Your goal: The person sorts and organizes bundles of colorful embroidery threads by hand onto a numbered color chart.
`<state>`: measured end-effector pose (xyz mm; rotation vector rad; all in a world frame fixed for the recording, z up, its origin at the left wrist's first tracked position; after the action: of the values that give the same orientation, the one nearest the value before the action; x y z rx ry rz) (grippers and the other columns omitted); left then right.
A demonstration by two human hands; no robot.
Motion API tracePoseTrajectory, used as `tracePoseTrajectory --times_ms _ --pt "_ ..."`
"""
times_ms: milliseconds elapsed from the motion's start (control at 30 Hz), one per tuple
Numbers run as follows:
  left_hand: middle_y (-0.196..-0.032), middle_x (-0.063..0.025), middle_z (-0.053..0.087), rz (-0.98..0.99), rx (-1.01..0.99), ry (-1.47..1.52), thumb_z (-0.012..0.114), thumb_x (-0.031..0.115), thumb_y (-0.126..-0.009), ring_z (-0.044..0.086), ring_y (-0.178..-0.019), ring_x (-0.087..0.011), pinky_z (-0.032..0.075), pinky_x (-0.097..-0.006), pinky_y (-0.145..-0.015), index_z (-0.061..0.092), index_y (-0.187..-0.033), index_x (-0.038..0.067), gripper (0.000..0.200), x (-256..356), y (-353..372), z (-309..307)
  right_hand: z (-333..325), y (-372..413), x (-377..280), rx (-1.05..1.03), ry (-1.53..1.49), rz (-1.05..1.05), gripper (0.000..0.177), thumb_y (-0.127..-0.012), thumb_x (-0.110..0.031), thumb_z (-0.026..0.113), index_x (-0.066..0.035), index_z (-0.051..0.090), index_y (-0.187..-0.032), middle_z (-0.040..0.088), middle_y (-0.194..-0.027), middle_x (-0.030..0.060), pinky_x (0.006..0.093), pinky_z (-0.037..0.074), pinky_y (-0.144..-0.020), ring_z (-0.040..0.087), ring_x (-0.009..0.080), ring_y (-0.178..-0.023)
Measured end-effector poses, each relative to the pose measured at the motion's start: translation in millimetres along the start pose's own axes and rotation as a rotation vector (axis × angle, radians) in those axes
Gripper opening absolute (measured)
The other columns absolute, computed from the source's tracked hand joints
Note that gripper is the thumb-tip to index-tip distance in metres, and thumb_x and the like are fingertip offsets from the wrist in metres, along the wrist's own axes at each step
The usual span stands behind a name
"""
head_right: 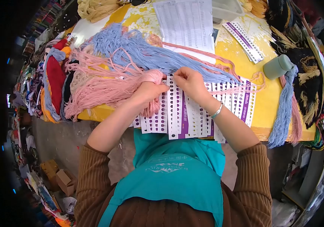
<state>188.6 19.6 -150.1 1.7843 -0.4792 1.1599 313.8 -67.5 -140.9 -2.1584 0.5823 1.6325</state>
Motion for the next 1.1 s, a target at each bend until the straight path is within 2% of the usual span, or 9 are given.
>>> tracePoseTrajectory --times_ms 167,300,467,567,667,767,900,1000,1100 --pt "-0.078 -0.0064 0.063 -0.014 -0.025 0.162 0.056 0.01 -0.087 0.045 -0.047 -0.0088 0.034 -0.027 -0.04 0.06 -0.113 0.001 0.028 -2 -5 -1 5 -4 3 -0.041 0.104 0.07 0.009 -0.088 -0.008 0.062 0.001 0.063 -0.089 0.06 -0.068 0.0003 0.0215 0.043 -0.056 0.053 0.0051 -0.061" --pt "-0.068 -0.0035 0.059 -0.048 -0.012 0.103 0.055 0.014 -0.092 0.041 -0.043 -0.0095 0.034 -0.0265 -0.039 0.063 -0.099 0.0 0.018 -4 -11 0 4 -4 4 -0.022 0.093 0.066 0.007 -0.088 -0.006 0.061 0.001 0.062 -0.089 0.06 -0.067 0.0004 0.0215 0.042 -0.055 0.053 0.005 -0.06" --pt "-0.061 -0.0026 0.056 -0.073 -0.047 0.069 0.057 0.018 -0.092 0.04 -0.042 -0.0099 0.034 -0.027 -0.04 0.065 -0.077 0.001 0.024 -4 -16 0 2 -4 8 0.001 0.053 0.087 0.011 -0.084 -0.011 0.066 -0.001 0.065 -0.089 0.06 -0.063 0.0038 0.0268 0.044 -0.054 0.054 0.0085 -0.056" --pt "-0.057 -0.0028 0.054 -0.108 -0.067 0.048 0.058 0.019 -0.092 0.04 -0.042 -0.0106 0.034 -0.0279 -0.04 0.064 -0.076 0.001 0.024 4 -11 2 3 -5 7 -0.007 0.09 0.063 0.011 -0.085 -0.011 0.066 -0.002 0.065 -0.089 0.059 -0.062 0.0026 0.0266 0.044 -0.054 0.053 0.0087 -0.055" --pt "-0.062 -0.0067 0.06 -0.136 -0.067 0.011 0.058 0.019 -0.089 0.046 -0.045 -0.0125 0.033 -0.0293 -0.04 0.064 -0.077 0.002 0.021 -8 -23 1 4 -4 7 -0.024 0.084 0.063 0.011 -0.085 -0.012 0.066 -0.002 0.065 -0.089 0.059 -0.062 0.0025 0.0267 0.044 -0.054 0.054 0.0092 -0.055" --pt "-0.064 -0.0062 0.063 -0.06 0.031 -0.237 0.058 0.024 -0.087 0.053 -0.051 -0.0137 0.04 -0.0311 -0.048 0.064 -0.075 0.003 0.025 -5 -24 -9 5 -5 2 -0.066 0.11 0.105 0.012 -0.084 -0.013 0.067 -0.002 0.065 -0.089 0.061 -0.064 0.0039 0.0275 0.045 -0.054 0.056 0.0107 -0.056" --pt "-0.065 -0.0006 0.062 0.11 0.064 -0.406 0.06 0.017 -0.087 0.049 -0.05 -0.0075 0.038 -0.0262 -0.044 0.064 -0.077 0.006 0.016 5 -19 -26 9 -6 -5 -0.131 0.254 0.111 0.015 -0.083 -0.015 0.066 -0.001 0.064 -0.088 0.065 -0.067 0.0082 0.03 0.048 -0.057 0.063 0.0155 -0.059" --pt "-0.067 -0.0011 0.064 0.06 0.049 -0.412 0.06 0.018 -0.088 0.049 -0.049 -0.0071 0.038 -0.0261 -0.044 0.065 -0.081 0.006 0.014 -4 -20 -30 14 -7 -11 -0.179 0.311 0.07 0.013 -0.086 -0.012 0.064 0.0 0.063 -0.093 0.063 -0.065 0.0047 0.0258 0.045 -0.049 0.057 0.0095 -0.05" --pt "-0.068 -0.0047 0.065 0.03 0.04 -0.236 0.061 0.02 -0.089 0.047 -0.046 -0.0073 0.036 -0.0253 -0.041 0.065 -0.08 0.004 0.019 -2 -16 -24 16 -9 -16 -0.188 0.392 0.002 0.013 -0.086 -0.011 0.062 0.001 0.063 -0.093 0.063 -0.065 0.0056 0.0267 0.047 -0.05 0.059 0.0115 -0.05"
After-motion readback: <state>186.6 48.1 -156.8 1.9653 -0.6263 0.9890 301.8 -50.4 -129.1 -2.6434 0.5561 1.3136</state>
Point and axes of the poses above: each hand's wrist, its own y-axis away from the middle knuckle, its own z-axis out of the palm, x = y × z, the point moved 8 cm from there along -y, towards the middle knuckle
